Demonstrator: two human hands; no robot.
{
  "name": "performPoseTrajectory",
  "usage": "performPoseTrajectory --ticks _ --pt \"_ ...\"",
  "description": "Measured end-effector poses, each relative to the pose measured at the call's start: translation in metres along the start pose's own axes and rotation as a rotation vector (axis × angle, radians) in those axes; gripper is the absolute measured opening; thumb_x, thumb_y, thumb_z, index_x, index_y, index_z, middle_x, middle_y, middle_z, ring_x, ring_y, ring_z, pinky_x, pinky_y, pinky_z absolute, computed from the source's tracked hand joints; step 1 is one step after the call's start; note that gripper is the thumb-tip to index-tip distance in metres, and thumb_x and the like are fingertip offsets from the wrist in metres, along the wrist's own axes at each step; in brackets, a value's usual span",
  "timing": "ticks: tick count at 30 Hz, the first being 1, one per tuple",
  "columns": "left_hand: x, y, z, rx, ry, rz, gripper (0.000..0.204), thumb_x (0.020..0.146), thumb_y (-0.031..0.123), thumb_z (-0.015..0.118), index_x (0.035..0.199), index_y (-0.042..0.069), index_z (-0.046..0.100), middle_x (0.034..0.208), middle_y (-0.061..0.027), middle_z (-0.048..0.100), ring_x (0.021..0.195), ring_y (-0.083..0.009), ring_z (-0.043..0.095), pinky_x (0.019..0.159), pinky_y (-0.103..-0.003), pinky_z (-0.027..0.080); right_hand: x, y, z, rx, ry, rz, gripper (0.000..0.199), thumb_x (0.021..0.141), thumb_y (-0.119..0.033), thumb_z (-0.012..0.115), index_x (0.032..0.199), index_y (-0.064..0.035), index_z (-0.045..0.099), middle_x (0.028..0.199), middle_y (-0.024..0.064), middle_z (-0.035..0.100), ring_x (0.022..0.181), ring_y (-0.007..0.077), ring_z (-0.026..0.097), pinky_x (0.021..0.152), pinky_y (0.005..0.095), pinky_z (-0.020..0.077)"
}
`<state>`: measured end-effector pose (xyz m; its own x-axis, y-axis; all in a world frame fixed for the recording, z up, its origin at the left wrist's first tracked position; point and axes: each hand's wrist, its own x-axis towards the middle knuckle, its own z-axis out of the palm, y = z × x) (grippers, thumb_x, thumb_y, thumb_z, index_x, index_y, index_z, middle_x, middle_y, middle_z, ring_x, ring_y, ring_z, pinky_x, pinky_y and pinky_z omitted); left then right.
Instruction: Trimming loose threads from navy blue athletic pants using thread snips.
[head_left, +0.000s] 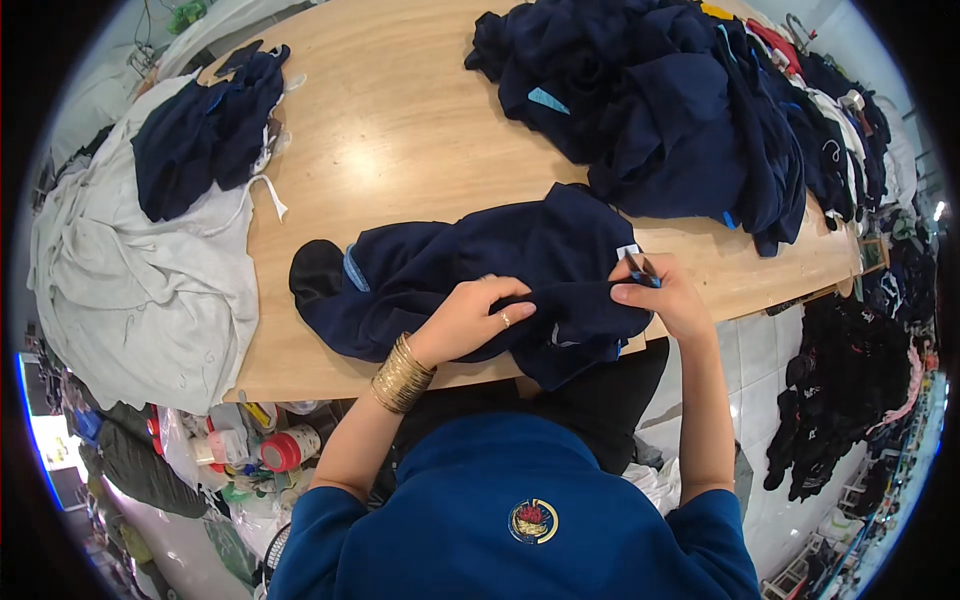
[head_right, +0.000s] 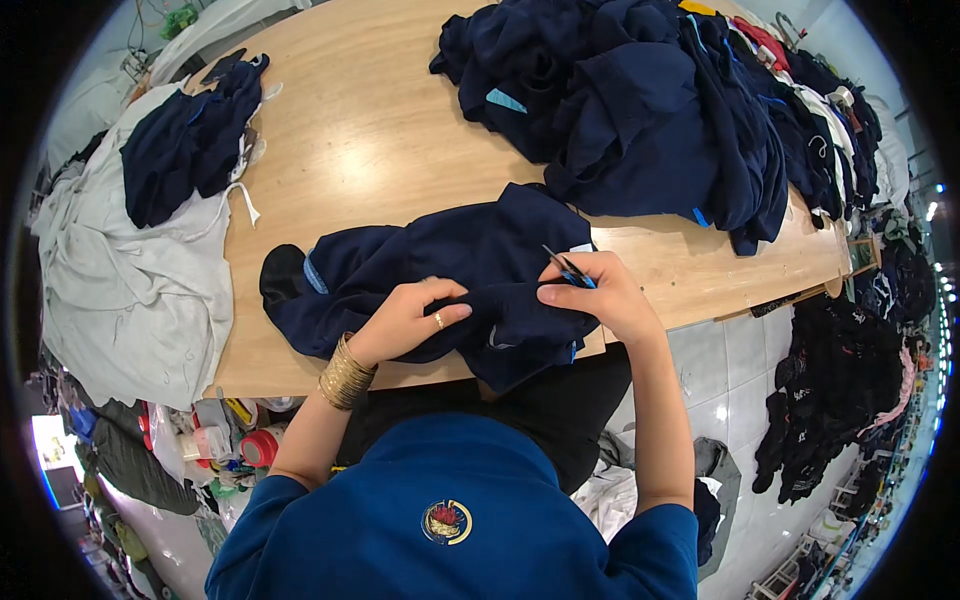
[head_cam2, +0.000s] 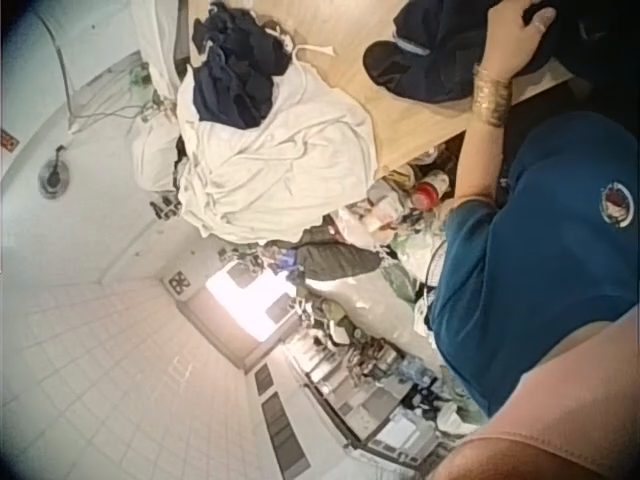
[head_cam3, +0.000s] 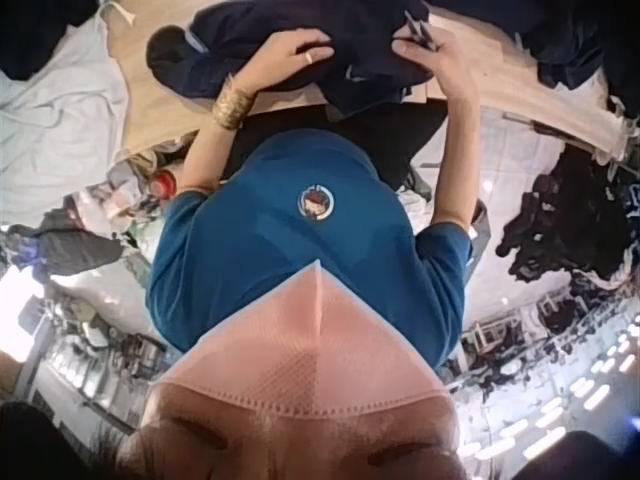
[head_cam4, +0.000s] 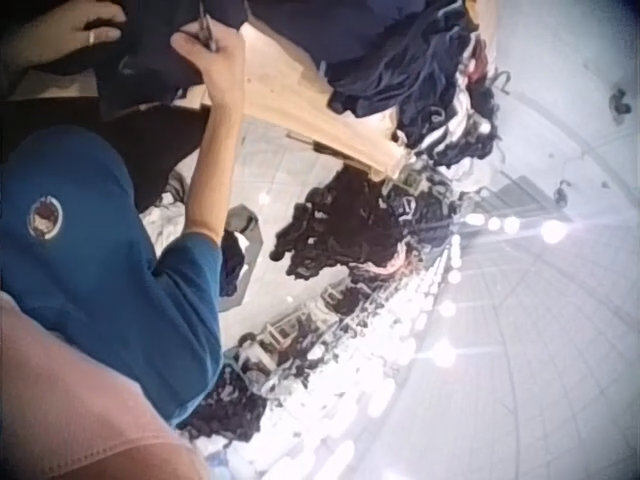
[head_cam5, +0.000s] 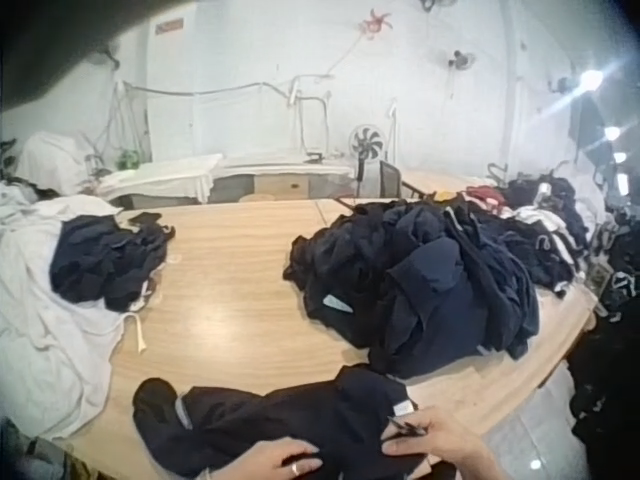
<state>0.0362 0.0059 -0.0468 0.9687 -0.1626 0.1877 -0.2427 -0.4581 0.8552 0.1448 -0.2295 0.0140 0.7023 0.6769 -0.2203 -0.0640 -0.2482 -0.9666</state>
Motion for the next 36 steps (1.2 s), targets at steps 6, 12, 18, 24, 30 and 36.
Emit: performPoseTrajectory --ticks 6,12,18,24,30,36 --pt "-0.009 0.045 0.001 -0.798 -0.084 -0.370 0.020 0.089 0.015 0.059 0.097 -0.003 0.060 0.084 0.0005 0.061 0.079 -0.0044 0.053 0.072 -0.020 0.045 -0.013 0.029 0.007 -0.375 0.308 -0.178 0.011 0.078 -0.009 0.067 0.085 -0.0001 0.064 0.073 0.0006 0.060 0.063 0.0094 0.052 0.064 0.0254 0.0411" --pt "-0.013 0.052 -0.001 -0.688 -0.005 -0.371 0.012 0.086 0.007 0.061 0.095 -0.001 0.060 0.083 -0.0004 0.062 0.076 -0.0032 0.054 0.069 -0.018 0.044 -0.043 -0.002 0.038 -0.139 0.557 -0.200 0.015 0.088 -0.008 0.055 0.098 0.0004 0.062 0.085 0.0061 0.065 0.055 0.0084 0.057 0.050 0.0193 0.0444" --pt "-0.015 0.058 0.003 -0.642 0.088 -0.350 0.011 0.088 0.010 0.058 0.094 0.001 0.060 0.080 0.0023 0.058 0.072 -0.0024 0.048 0.065 -0.017 0.039 -0.069 -0.023 0.061 0.077 0.096 0.061 0.020 0.094 -0.016 0.048 0.102 -0.0011 0.058 0.062 0.0043 0.060 0.053 0.0091 0.060 0.049 0.0186 0.0457" --pt "-0.018 0.055 0.004 -0.627 0.111 -0.337 0.012 0.088 0.010 0.058 0.095 0.001 0.061 0.080 0.0029 0.057 0.069 -0.0026 0.045 0.062 -0.017 0.036 -0.069 -0.023 0.063 -0.111 -0.019 0.090 0.018 0.093 -0.019 0.050 0.098 -0.0040 0.058 0.057 0.0017 0.058 0.048 0.0081 0.058 0.046 0.0180 0.0439" --pt "-0.018 0.058 0.002 -0.580 0.098 -0.311 0.012 0.088 0.010 0.058 0.095 0.001 0.061 0.079 0.0015 0.058 0.068 -0.0034 0.046 0.062 -0.018 0.036 -0.066 -0.024 0.061 -0.087 -0.049 0.123 0.019 0.093 -0.020 0.050 0.099 -0.0038 0.059 0.056 0.0014 0.057 0.047 0.0075 0.057 0.044 0.0180 0.0430" --pt "-0.018 0.059 0.002 -0.592 0.102 -0.311 0.012 0.088 0.010 0.058 0.095 0.002 0.062 0.079 0.0010 0.058 0.068 -0.0040 0.047 0.061 -0.018 0.036 -0.067 -0.024 0.058 -0.028 -0.063 0.136 0.020 0.093 -0.020 0.050 0.098 -0.0041 0.061 0.056 0.0011 0.057 0.046 0.0069 0.056 0.044 0.0178 0.0431"
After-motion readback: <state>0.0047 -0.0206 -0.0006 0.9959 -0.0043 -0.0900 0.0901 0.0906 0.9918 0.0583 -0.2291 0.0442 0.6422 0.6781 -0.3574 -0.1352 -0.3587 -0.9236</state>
